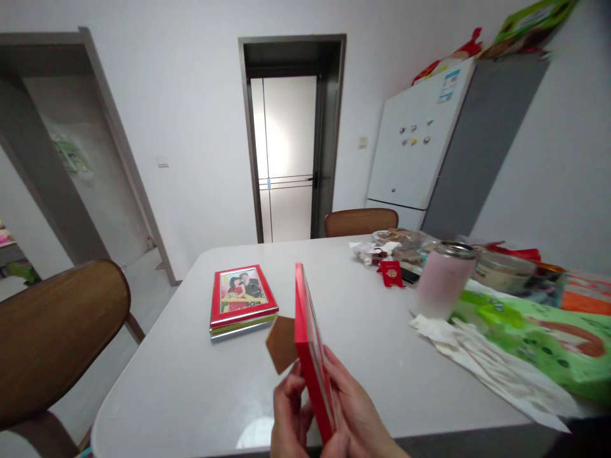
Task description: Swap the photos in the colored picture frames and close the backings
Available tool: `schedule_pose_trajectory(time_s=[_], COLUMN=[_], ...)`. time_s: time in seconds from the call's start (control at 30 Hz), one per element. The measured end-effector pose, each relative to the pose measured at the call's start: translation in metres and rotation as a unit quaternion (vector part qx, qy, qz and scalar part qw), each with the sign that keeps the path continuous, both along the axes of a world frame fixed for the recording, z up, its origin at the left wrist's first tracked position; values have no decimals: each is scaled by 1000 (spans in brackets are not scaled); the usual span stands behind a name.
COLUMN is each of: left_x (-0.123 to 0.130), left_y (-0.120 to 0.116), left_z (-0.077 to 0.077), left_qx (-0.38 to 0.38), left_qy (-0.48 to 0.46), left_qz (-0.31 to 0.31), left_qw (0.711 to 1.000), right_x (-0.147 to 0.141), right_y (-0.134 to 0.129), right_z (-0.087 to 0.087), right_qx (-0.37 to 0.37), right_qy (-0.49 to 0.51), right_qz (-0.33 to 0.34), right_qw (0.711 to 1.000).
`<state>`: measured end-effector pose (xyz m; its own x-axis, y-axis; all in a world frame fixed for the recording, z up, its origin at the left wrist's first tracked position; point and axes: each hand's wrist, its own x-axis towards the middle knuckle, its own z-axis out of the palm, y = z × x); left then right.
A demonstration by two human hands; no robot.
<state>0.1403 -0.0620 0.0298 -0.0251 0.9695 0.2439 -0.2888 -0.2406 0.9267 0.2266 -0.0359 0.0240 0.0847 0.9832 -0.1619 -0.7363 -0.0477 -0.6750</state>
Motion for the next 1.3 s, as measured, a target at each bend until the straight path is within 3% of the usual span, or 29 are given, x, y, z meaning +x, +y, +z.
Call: schedule_pose_trajectory(time_s=[0.13, 0.2, 0.27, 0.33, 0.47, 0.63, 0.8, 0.9, 1.0, 1.17, 1.3], left_x=[-9, -8, 2, 18, 44, 52, 52, 38, 5, -64, -91], left_y=[31, 47, 59, 68, 77, 79, 78, 85, 102, 139, 144], left_z=[27, 25, 13, -4, -26, -21, -19, -22, -22, -24, -28], left_qx=[-65, -93, -114, -122, -106, -46, -32, -44, -75, -176, -231], left_qy=[-4, 31, 77, 121, 208, 292, 337, 329, 298, 211, 121], left_qz=[-65, -120, -146, -143, -119, -111, -94, -87, -52, 22, 35], left_qw=[996, 988, 980, 975, 965, 949, 936, 939, 950, 961, 965], right_x=[60, 95, 126, 150, 184, 204, 209, 201, 171, 57, -29], right_y=[19, 31, 45, 57, 75, 87, 93, 95, 98, 116, 139], right_z=[3, 4, 4, 2, -7, -23, -28, -20, -8, 5, 9], right_qx=[-38, -29, -19, -39, -74, -101, -118, -114, -57, 135, 247], right_qy=[-68, -150, -256, -375, -477, -592, -713, -771, -808, -824, -819], right_qz=[-71, -68, -54, -45, -49, -65, -94, -121, -137, -65, -16], right_qw=[994, 986, 965, 925, 874, 797, 684, 615, 570, 547, 518])
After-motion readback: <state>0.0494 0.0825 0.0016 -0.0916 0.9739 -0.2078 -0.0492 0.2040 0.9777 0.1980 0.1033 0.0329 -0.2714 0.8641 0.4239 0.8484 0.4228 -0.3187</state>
